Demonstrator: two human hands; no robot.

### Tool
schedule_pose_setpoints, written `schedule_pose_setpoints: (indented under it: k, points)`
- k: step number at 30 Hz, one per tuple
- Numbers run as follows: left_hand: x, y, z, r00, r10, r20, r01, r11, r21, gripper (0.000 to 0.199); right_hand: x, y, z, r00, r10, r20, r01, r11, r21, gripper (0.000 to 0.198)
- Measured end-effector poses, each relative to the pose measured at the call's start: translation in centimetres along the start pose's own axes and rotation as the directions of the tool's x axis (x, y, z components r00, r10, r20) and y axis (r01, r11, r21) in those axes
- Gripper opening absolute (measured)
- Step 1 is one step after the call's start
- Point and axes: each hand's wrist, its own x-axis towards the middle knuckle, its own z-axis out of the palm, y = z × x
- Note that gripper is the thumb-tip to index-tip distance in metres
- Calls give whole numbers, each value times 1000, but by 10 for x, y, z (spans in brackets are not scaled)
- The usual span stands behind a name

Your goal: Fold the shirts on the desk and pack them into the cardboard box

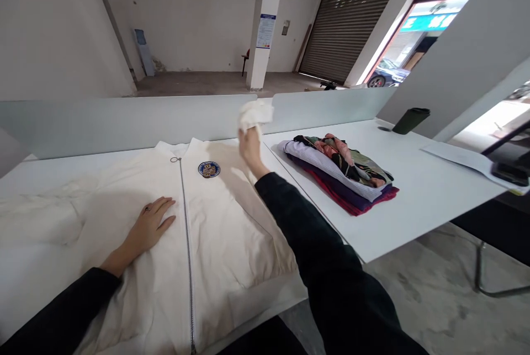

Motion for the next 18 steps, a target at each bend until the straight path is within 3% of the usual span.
schedule_pose_setpoints:
  k: [2,4,6,7,10,13,18]
  points:
    - [0,-1,0,1000,-13,-4,13,1000,-10,46,-35,-27,30,957,-158,244,211,955,-209,33]
    - [0,-1,0,1000,-20,-14,20,999,-25,48,-72,-41,51,793,-300,531,470,855,-218,32]
    - [1,-1,-1,999,-26,-21,25,999,-48,50,-100,-41,59,674,-337,658,557,816,-153,30]
    - [1,0,-1,999,-32,-19,31,998,-62,50,-108,-37,59,656,-352,668,569,812,-131,29]
    - [1,3,-3,998,-68,-14,66,991,-116,50,-111,-15,42,700,-377,607,565,812,-147,30]
    - [2,3,-7,992,-125,-22,118,971,-207,48,-101,14,10,753,-339,564,533,817,-221,30]
    - [26,-13,-29,928,-369,51,360,853,-377,57,-106,71,-35,815,-278,508,461,842,-280,51]
